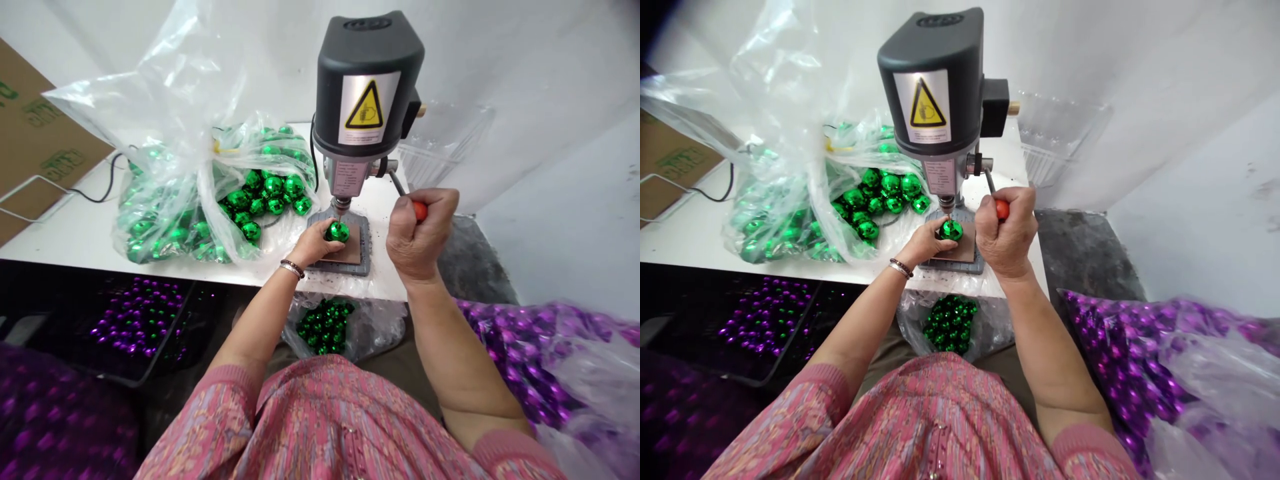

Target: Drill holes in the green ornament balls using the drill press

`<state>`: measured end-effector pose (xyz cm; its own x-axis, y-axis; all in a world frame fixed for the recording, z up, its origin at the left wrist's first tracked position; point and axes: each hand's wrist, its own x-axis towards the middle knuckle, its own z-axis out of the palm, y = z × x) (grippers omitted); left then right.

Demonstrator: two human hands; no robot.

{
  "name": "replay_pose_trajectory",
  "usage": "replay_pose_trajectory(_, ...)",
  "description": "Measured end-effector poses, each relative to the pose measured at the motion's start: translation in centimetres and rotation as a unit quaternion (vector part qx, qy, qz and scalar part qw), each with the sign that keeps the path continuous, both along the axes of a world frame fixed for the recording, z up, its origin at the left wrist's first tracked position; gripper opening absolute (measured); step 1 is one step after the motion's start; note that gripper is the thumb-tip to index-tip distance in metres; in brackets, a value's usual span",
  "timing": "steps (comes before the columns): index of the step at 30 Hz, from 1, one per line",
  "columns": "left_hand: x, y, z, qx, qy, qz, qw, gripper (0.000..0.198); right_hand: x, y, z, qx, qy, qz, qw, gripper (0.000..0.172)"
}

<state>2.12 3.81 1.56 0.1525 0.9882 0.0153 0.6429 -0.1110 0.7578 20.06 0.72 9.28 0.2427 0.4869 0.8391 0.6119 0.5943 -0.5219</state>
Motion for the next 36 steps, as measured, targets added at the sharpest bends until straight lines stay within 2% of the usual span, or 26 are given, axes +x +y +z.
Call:
replay_pose_trajectory(6, 0.0, -0.1, -0.1, 0.002, 0.017, 0.003, 1.0, 0.064, -0.5, 0.2, -0.9, 0.053, 0.023, -0.008, 0.998, 0.014)
replay_pose_trajectory(10, -0.1, -0.1, 0.0, -0.002, 0.014, 0.007, 1.0, 0.064, -0.8, 0.1, -1.8, 0.059, 0.031, -0.011, 0.998, 0.014)
replay_pose_trajectory(12, -0.1, 0.0, 0.0, -0.009, 0.007, 0.001, 1.0, 0.064, -0.9, 0.1, -1.6, 0.058, 0.039, -0.014, 0.997, 0.017)
replay_pose_trajectory(14, 0.0, -0.1, -0.1, -0.015, -0.004, 0.0, 1.0, 0.063, -0.8, 0.5, -0.4, 0.053, 0.047, -0.018, 0.997, 0.021)
replay_pose_trajectory(16, 0.1, -0.4, -0.2, -0.012, -0.014, 0.006, 1.0, 0.064, -0.7, 1.2, 1.7, 0.043, 0.05, -0.022, 0.998, 0.024)
replay_pose_trajectory(20, -0.5, -2.4, -0.7, 0.047, -0.016, -0.01, 0.999, 0.067, -0.6, 2.3, 6.0, -0.003, 0.056, -0.009, 0.998, 0.028)
replay_pose_trajectory(23, -2.1, -5.0, -0.5, 0.079, -0.001, -0.084, 0.993, 0.074, -0.7, 2.4, 6.9, -0.022, 0.068, 0.002, 0.997, 0.028)
replay_pose_trajectory(26, -4.6, -6.7, 0.3, 0.064, -0.022, -0.146, 0.987, 0.075, -0.8, 2.1, 6.3, -0.001, 0.07, 0.005, 0.998, 0.024)
replay_pose_trajectory(28, -6.2, -6.1, 1.0, 0.045, -0.066, -0.101, 0.992, 0.058, -0.8, 1.9, 5.8, 0.011, 0.065, 0.001, 0.998, 0.023)
replay_pose_trajectory(29, -6.8, -5.1, 1.3, 0.038, -0.089, -0.05, 0.994, 0.048, -0.8, 1.9, 5.7, 0.015, 0.062, 0.0, 0.998, 0.023)
replay_pose_trajectory(31, -7.6, -2.3, 2.0, 0.035, -0.131, 0.095, 0.986, 0.038, -0.7, 1.8, 5.5, 0.016, 0.055, 0.0, 0.998, 0.023)
replay_pose_trajectory(33, -7.7, 1.3, 2.6, -0.005, -0.19, 0.234, 0.954, 0.036, -0.5, 1.8, 5.4, 0.01, 0.049, 0.002, 0.999, 0.023)
replay_pose_trajectory(36, -6.7, 6.0, 3.3, -0.115, -0.261, 0.343, 0.895, 0.031, -0.3, 1.6, 5.2, -0.003, 0.038, 0.003, 0.999, 0.024)
